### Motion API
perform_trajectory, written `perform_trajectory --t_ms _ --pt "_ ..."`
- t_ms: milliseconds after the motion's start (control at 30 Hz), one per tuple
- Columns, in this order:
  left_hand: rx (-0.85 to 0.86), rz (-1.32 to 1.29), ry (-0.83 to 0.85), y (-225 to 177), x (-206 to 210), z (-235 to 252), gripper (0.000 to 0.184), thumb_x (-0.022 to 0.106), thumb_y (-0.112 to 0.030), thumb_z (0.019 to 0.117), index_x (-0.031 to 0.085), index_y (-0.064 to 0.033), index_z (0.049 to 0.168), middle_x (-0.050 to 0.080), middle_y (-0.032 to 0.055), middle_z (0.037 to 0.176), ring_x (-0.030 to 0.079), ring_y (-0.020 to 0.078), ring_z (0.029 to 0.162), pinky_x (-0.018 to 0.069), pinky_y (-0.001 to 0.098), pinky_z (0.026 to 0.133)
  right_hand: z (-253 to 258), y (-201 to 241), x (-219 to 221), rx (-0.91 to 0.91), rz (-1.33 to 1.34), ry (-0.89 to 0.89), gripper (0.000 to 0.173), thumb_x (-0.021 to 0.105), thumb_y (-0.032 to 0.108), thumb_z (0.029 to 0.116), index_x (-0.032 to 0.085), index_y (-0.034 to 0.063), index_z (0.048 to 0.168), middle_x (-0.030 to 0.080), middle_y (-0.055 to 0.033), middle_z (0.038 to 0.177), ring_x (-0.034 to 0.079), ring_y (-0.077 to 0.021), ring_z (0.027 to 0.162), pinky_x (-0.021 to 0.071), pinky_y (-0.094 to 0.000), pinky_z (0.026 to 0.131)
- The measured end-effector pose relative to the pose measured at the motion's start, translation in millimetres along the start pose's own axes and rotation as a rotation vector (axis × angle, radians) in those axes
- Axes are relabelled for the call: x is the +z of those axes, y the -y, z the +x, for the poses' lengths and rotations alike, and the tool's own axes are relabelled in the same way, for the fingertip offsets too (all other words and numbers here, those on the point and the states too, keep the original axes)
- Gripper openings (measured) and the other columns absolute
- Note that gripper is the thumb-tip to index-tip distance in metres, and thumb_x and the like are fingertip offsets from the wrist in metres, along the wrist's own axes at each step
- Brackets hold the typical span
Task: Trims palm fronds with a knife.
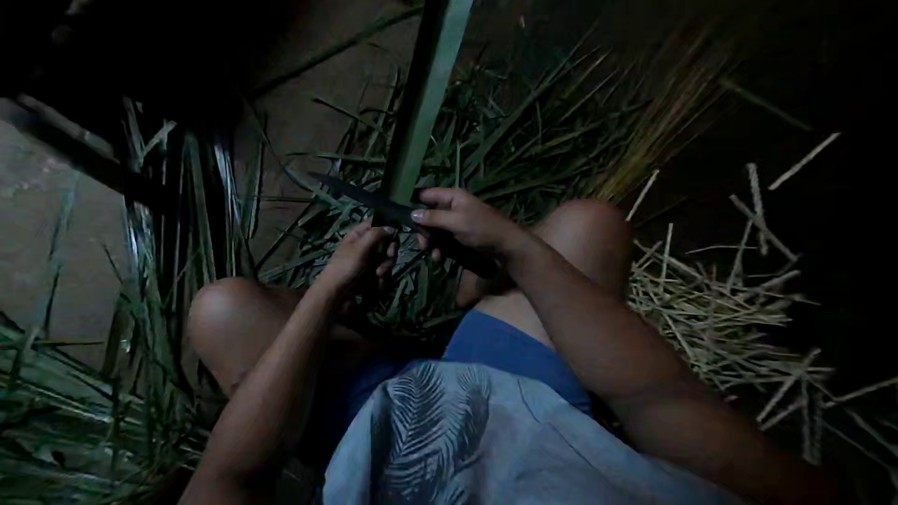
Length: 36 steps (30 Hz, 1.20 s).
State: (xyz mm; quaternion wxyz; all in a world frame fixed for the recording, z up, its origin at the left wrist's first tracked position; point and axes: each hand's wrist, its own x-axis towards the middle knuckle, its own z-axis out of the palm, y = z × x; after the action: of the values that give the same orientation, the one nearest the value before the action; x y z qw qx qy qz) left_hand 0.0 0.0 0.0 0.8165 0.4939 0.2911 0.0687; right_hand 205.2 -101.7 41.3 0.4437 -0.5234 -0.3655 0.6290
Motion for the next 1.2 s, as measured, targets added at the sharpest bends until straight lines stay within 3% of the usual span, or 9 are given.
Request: perform_trajectory --t_ms 67,133,200,267,367,467,767,1200 --pt "0.006 -0.003 0.009 -0.8 0.8 0.3 0.022 0.04 -0.027 0.1057 0.057 -0.0133 0.111 0.059 0.0019 0.073 0.054 0.0089 0.048 0.0513 0.0243 0.044 1.3 -2.2 -1.1 -0.005 0.001 0.015 0.03 0.046 0.016 0.1094 0.056 0.0001 0.133 0.065 -0.0102 0.078 0.064 -0.0166 0.06 0.0578 -0.0288 0.053" --pt "0.031 -0.001 0.028 -0.4 -1.7 1.0 0.026 0.04 -0.021 0.1052 0.057 -0.0098 0.122 0.068 0.0082 0.092 0.064 0.0143 0.062 0.0584 0.03 0.055 2.9 -3.5 -1.6 -0.002 -0.037 0.029 0.026 0.046 0.017 0.1101 0.058 -0.0007 0.125 0.065 -0.0115 0.079 0.064 -0.0173 0.06 0.0573 -0.0286 0.053" --pt "0.08 0.029 0.027 -1.4 -2.4 2.7 0.027 0.041 -0.015 0.1034 0.058 -0.0063 0.122 0.07 0.012 0.1 0.068 0.0179 0.07 0.0607 0.0336 0.061 4.7 -4.9 -0.6 0.012 -0.088 0.043 0.023 0.046 0.018 0.1104 0.058 0.0002 0.12 0.065 -0.0114 0.079 0.064 -0.0171 0.06 0.0566 -0.028 0.053" --pt "0.112 0.034 -0.006 -5.4 0.5 5.5 0.025 0.042 -0.014 0.1013 0.063 -0.0043 0.111 0.07 0.0112 0.093 0.067 0.0172 0.067 0.0598 0.0321 0.057 6.0 -6.2 2.3 0.025 -0.092 0.047 0.024 0.046 0.017 0.1106 0.057 0.0008 0.124 0.066 -0.0124 0.081 0.064 -0.0172 0.06 0.056 -0.0274 0.052" --pt "0.116 0.017 -0.022 -6.3 3.0 7.0 0.028 0.042 -0.023 0.1068 0.063 -0.0057 0.097 0.063 0.0061 0.076 0.056 0.0112 0.052 0.0507 0.025 0.047 7.3 -6.1 5.1 0.039 -0.087 0.048 0.027 0.046 0.019 0.1109 0.057 0.0013 0.129 0.067 -0.0133 0.087 0.064 -0.0179 0.061 0.056 -0.0276 0.053" --pt "0.099 0.01 -0.023 -5.2 0.9 5.0 0.023 0.045 -0.017 0.1067 0.061 -0.0053 0.096 0.058 0.0044 0.07 0.053 0.0096 0.048 0.0499 0.0238 0.045 7.6 -6.2 5.4 0.036 -0.083 0.06 0.023 0.047 0.019 0.1104 0.058 0.0013 0.12 0.066 -0.0115 0.082 0.063 -0.0164 0.06 0.0553 -0.0265 0.053" --pt "0.042 -0.186 0.076 -2.4 -6.2 1.2 0.024 0.041 -0.011 0.1028 0.059 -0.0088 0.086 0.055 0.0005 0.064 0.05 0.0061 0.046 0.0468 0.0203 0.043 6.9 -4.9 6.0 0.06 0.005 0.101 0.034 0.048 0.018 0.1095 0.054 0.0045 0.14 0.065 -0.0128 0.081 0.063 -0.0167 0.059 0.0558 -0.0268 0.053" --pt "0.024 -0.235 0.16 -1.2 -6.6 -0.9 0.028 0.04 -0.01 0.1034 0.061 -0.0104 0.084 0.057 -0.0008 0.063 0.051 0.0048 0.046 0.0462 0.0189 0.044 5.9 -7.9 1.4 0.031 0.017 0.139 0.032 0.049 0.017 0.109 0.056 0.0021 0.136 0.066 -0.0127 0.081 0.063 -0.0162 0.059 0.0565 -0.0271 0.052"
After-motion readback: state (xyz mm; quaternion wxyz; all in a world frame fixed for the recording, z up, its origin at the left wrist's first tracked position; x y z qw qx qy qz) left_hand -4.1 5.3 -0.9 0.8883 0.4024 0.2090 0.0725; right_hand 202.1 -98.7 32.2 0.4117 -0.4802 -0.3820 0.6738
